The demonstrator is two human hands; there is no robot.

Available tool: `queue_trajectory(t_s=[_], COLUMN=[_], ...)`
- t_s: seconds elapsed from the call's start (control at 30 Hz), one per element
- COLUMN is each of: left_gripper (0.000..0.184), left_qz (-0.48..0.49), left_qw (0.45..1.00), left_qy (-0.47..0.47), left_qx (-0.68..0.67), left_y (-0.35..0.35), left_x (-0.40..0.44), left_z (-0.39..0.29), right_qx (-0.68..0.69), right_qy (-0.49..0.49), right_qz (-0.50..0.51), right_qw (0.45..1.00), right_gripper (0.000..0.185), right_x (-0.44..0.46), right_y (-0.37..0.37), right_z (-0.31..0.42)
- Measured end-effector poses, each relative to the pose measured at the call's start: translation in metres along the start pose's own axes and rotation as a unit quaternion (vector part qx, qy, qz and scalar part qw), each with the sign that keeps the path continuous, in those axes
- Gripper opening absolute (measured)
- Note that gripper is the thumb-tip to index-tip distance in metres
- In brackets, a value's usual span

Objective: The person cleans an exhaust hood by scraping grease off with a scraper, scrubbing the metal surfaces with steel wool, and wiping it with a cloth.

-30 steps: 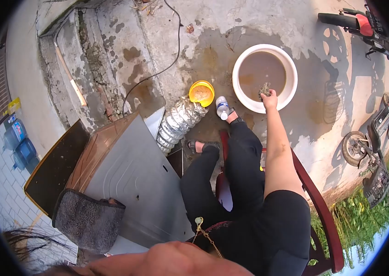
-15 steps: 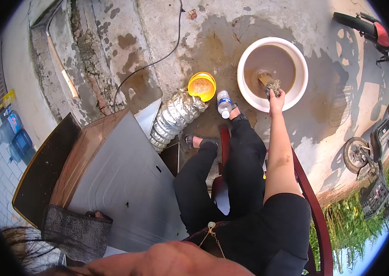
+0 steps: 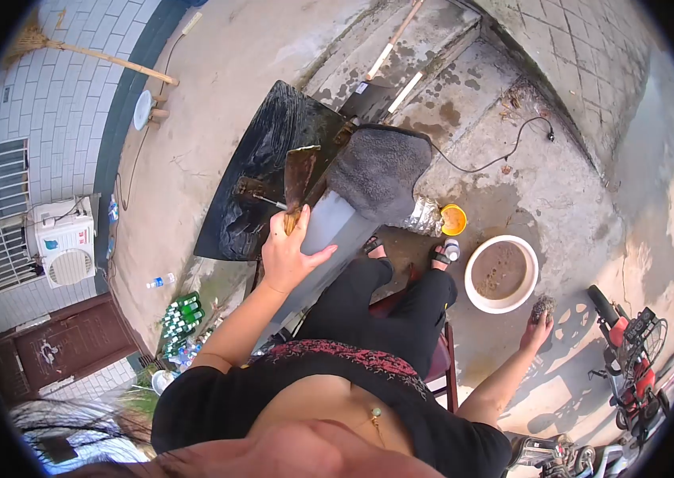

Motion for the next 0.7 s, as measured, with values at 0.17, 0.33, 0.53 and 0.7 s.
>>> queue_trajectory(t_s=[0.17,0.33,0.53,0.7], left_gripper=[0.073,0.073,0.077,0.071], left_qz=[0.044,0.049,0.073,0.006], left_qw=[0.995,0.992,0.990,0.976], left_qy=[-0.030,-0.033,-0.042,-0.054], left_qx=[-0.085,-0.112,-0.117,-0.209], left_y=[-0.007,-0.005,-0.004,-0.010], left_x=[0.003,0.005,0.003,-0.003], left_z=[0.004,0.008,0.009,0.023], right_qx=[-0.061,0.146,-0.069,-0.117], right_qy=[-0.142,-0.057,0.014,-0.190], right_qz=[0.072,0.132,-0.054,0.199], right_qw=[0.985,0.979,0.996,0.954], right_gripper=[0.045,0.031,0.022,0.050], right_x=[-0.055,-0.129,-0.097,-0.232], right_y=[-0.013,-0.006,0.008,0.232], right_z=[0.067,0.123,0.123,0.202])
Point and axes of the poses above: each hand's wrist, its own x-axis towards the middle knuckle, its own y-axis out of the palm, z = x × y, the point moved 4 cm from there along x, towards the middle knuckle, and after that the axes turned 13 degrees about -x, right-handed, at the moved point
